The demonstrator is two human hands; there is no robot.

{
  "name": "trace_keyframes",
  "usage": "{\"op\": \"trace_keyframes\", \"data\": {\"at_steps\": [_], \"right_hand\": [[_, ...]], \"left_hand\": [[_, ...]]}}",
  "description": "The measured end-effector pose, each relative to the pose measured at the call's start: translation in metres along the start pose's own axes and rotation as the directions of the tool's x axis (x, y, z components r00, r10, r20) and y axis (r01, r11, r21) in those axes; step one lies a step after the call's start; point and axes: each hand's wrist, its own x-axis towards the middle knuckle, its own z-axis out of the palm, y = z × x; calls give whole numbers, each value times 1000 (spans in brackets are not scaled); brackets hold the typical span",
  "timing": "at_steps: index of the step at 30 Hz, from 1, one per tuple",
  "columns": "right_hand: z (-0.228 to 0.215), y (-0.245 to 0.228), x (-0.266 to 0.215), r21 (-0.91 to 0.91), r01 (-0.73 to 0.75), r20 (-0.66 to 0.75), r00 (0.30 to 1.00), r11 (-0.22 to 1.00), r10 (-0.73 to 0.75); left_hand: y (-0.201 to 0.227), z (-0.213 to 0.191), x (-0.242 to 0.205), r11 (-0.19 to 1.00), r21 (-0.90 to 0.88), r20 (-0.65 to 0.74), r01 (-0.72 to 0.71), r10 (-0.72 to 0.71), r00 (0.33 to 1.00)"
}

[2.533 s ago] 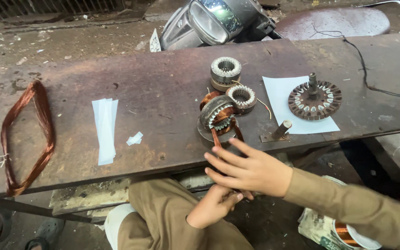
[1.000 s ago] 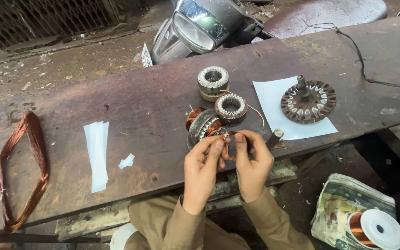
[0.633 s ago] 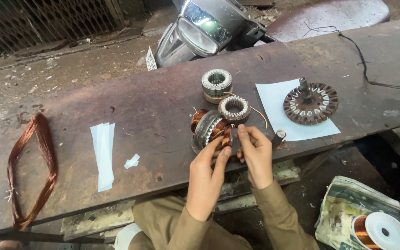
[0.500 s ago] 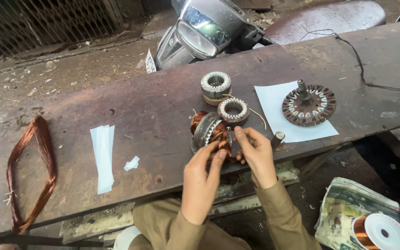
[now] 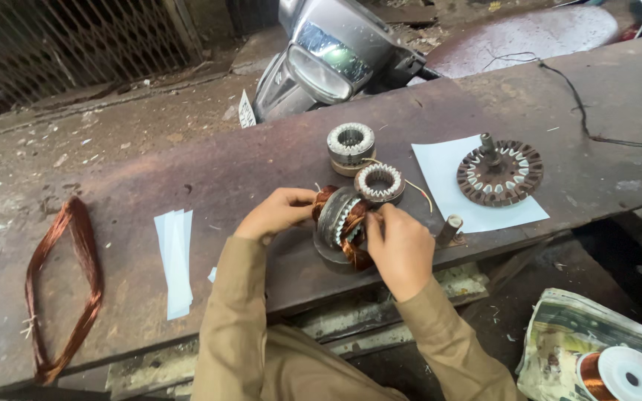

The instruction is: The person winds copper wire by hand around the slots of a motor armature core. They repeatedly insert small white insulating strips between wire layers to separate them. The person continues winding and inserting insulation throughout the clip.

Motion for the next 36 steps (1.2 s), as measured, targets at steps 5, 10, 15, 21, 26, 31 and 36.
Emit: {"op": "trace_keyframes", "data": {"at_steps": [5, 10, 15, 21, 26, 31, 36], "right_hand": [[-1, 0, -1, -58, 72, -5, 997, 996, -73], [5, 2, 2, -84, 96, 12, 995, 992, -95], [10, 2, 0, -8, 37, -13, 999, 999, -38], [4, 5, -14, 492, -152, 57, 988, 857, 142], [-3, 1, -15, 526, -214, 98, 977, 824, 191], [-19, -7, -7, 239, 25, 9, 1000, 971, -28], [-31, -10, 0, 164, 252, 2, 967, 954, -256]], "left_hand": [[-11, -8, 35, 996, 5, 372, 86, -82, 925], [-11, -4, 53, 992, 110, 391, 60, -98, 915], [1, 1, 46, 986, 68, 309, 151, -165, 937], [15, 4, 23, 999, 25, 92, -24, 21, 996], [15, 8, 20, 969, 162, 38, -186, 182, 983], [18, 15, 14, 960, 200, 15, -197, 198, 980], [23, 16, 6, 923, 197, 36, -329, 329, 944]]}}
